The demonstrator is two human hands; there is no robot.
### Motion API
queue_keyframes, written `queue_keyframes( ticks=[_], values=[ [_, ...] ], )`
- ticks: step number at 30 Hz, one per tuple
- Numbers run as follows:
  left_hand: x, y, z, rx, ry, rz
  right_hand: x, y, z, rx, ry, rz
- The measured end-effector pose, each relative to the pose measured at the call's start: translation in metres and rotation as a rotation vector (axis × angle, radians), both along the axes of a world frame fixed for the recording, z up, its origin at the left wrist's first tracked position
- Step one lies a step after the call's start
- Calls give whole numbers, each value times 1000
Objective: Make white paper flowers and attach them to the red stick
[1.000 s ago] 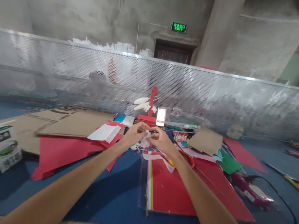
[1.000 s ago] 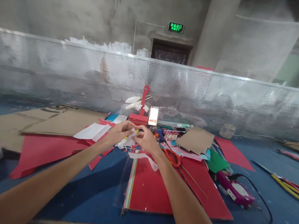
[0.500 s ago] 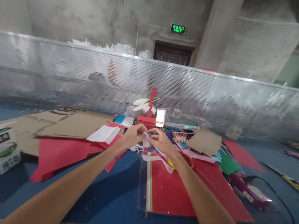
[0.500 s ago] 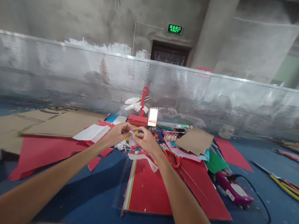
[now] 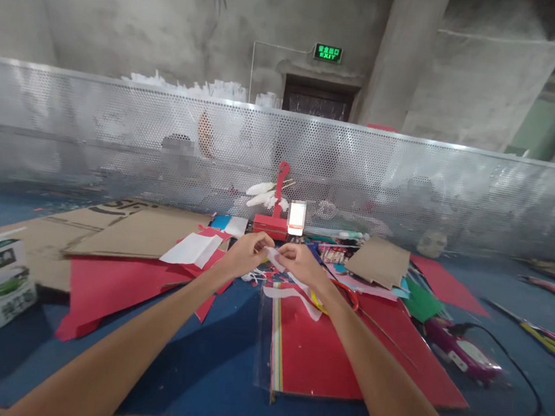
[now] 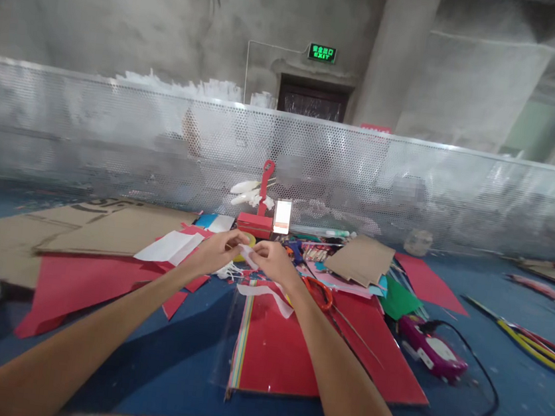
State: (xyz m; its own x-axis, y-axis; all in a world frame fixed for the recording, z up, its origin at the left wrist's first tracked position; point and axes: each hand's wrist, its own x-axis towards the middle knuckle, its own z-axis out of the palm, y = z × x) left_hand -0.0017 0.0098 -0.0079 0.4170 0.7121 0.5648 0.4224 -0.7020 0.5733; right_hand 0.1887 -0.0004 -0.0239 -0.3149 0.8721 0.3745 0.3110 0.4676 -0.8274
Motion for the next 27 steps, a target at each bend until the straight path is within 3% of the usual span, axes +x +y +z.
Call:
queue_keyframes(
  ticks=[10, 15, 21, 27],
  values=[
    [0, -1, -2, 148, 183, 111, 1, -1, 0, 73, -119, -57],
    [-2, 2, -5, 87, 235, 50, 3, 0, -1, 97, -159, -56],
    [-4, 6, -6, 24, 130, 30, 3, -3, -3, 164, -225, -103],
    [-3, 13, -8, -206, 10, -88, -5, -14, 6, 402, -374, -66]
  ],
)
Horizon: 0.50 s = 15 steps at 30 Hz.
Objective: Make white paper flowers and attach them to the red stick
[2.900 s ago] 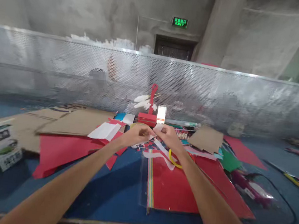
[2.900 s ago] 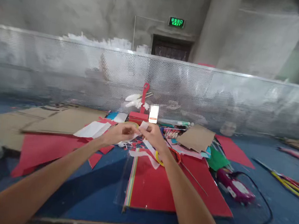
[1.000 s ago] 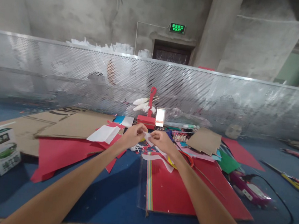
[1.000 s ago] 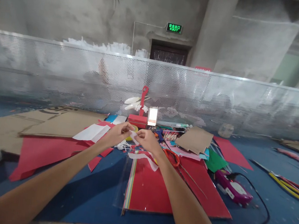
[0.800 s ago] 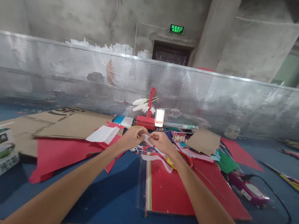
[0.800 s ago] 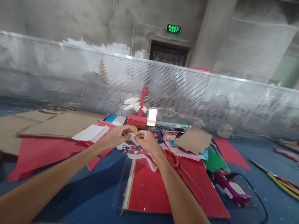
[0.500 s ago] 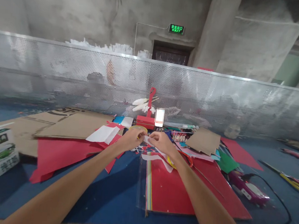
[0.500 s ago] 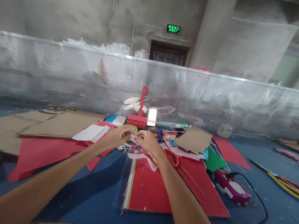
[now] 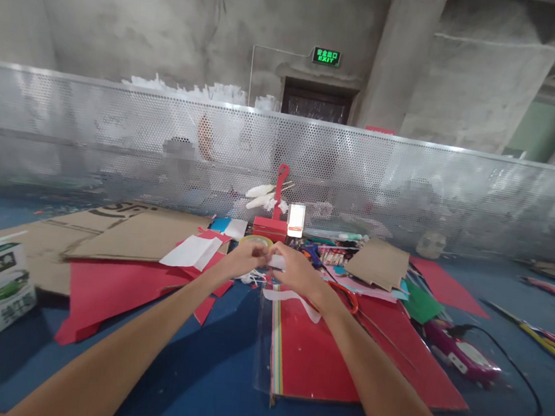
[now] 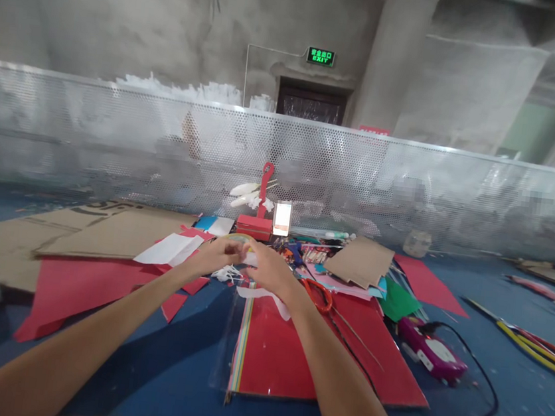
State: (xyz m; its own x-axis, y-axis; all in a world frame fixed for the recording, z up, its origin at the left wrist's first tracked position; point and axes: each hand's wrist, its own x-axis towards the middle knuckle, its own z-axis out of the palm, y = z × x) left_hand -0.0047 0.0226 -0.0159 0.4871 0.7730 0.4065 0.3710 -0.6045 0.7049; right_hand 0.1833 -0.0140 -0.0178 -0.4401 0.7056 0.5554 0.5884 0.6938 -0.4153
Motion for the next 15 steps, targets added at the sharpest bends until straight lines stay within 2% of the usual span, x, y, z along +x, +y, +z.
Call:
queue_keyframes(
  ticks=[3, 6, 15],
  values=[
    [0, 3, -1, -121, -35, -9, -1, 2, 2, 80, -32, -33],
    [-1, 2, 0, -172, -48, -12, 1, 5, 3, 79, -1, -56],
    [1, 6, -4, -143, -79, -6, 4, 1, 4, 49, 74, -79]
  ],
)
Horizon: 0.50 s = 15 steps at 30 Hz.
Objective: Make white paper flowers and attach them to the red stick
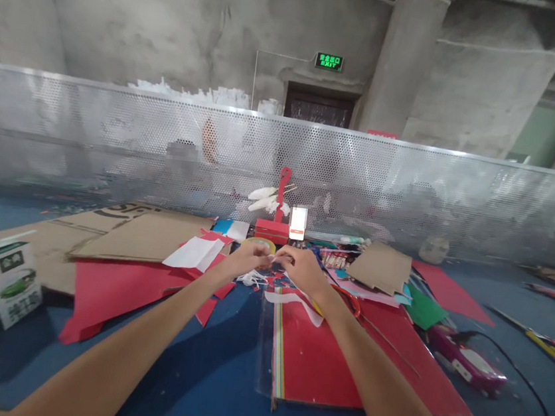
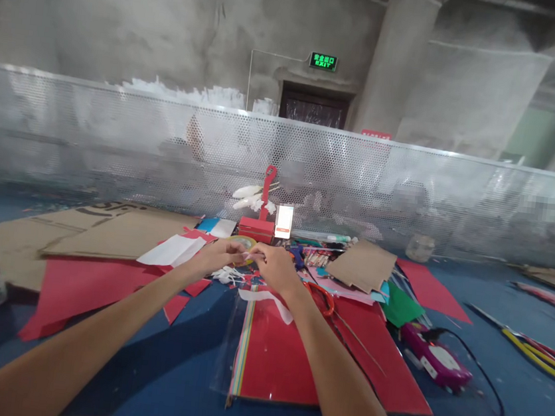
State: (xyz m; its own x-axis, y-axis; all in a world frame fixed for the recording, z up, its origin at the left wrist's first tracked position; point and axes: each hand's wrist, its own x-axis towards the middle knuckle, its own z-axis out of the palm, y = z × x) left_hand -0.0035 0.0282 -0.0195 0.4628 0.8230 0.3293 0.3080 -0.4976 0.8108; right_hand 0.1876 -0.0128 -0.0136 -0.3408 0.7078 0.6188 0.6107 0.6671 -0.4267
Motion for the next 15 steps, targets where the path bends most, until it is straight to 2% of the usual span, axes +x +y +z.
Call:
queue_keyframes(
  ticks=[7, 12, 15],
  values=[
    [1, 1, -2, -36, -12, -13, 3, 5, -2, 13, 36, -53],
    [2, -1, 0, -72, -42, -3, 5, 12, -6, -99, 161, -2],
    [2, -2, 1, -15, -52, -22, 4, 10, -3, -209, 247, 48]
  ],
)
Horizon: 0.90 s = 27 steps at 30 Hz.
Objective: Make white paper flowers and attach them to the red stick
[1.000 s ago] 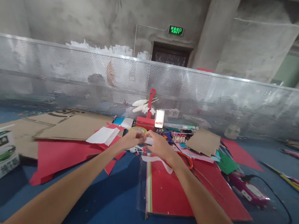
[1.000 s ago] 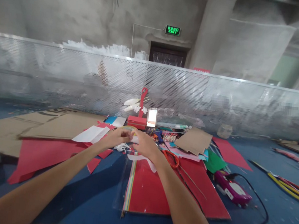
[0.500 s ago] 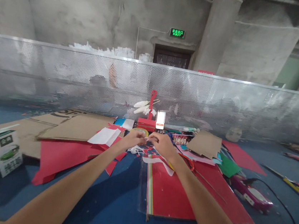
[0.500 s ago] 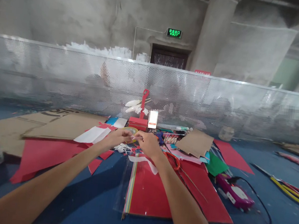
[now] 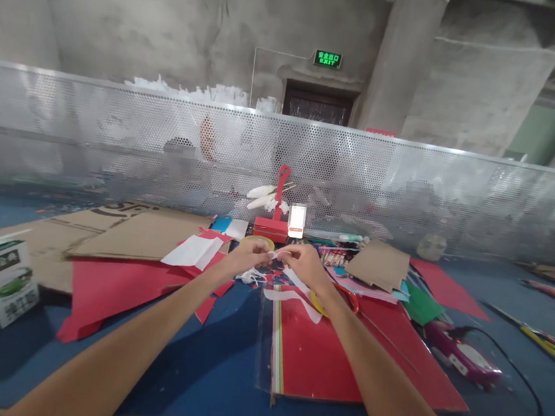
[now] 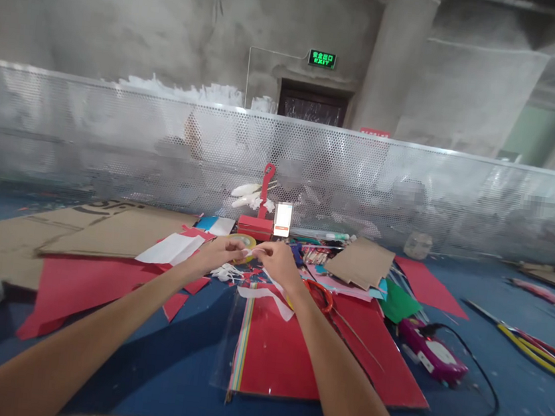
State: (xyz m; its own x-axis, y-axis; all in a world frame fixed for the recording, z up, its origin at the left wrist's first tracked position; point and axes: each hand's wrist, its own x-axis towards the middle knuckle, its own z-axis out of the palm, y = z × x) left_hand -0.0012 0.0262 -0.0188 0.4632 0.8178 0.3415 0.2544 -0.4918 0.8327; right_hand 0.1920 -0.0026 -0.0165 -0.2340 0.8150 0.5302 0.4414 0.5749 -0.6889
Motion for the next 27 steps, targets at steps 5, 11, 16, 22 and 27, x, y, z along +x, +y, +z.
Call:
queue_keyframes(
  ticks=[5, 11, 16, 22, 27],
  values=[
    [1, -2, 3, 92, 13, -33, 0, -3, 5, -112, 170, 104],
    [2, -7, 7, 102, -4, -29, 1, -3, 3, -19, 56, 8],
    [1, -11, 9, 80, 1, 18, 1, -5, 5, -61, 99, 36],
    [2, -10, 7, 92, -11, 17, -1, -6, 5, -226, 311, 67],
    [3, -12, 9, 64, -32, 25, -1, 3, -2, -241, 413, 99]
  ],
)
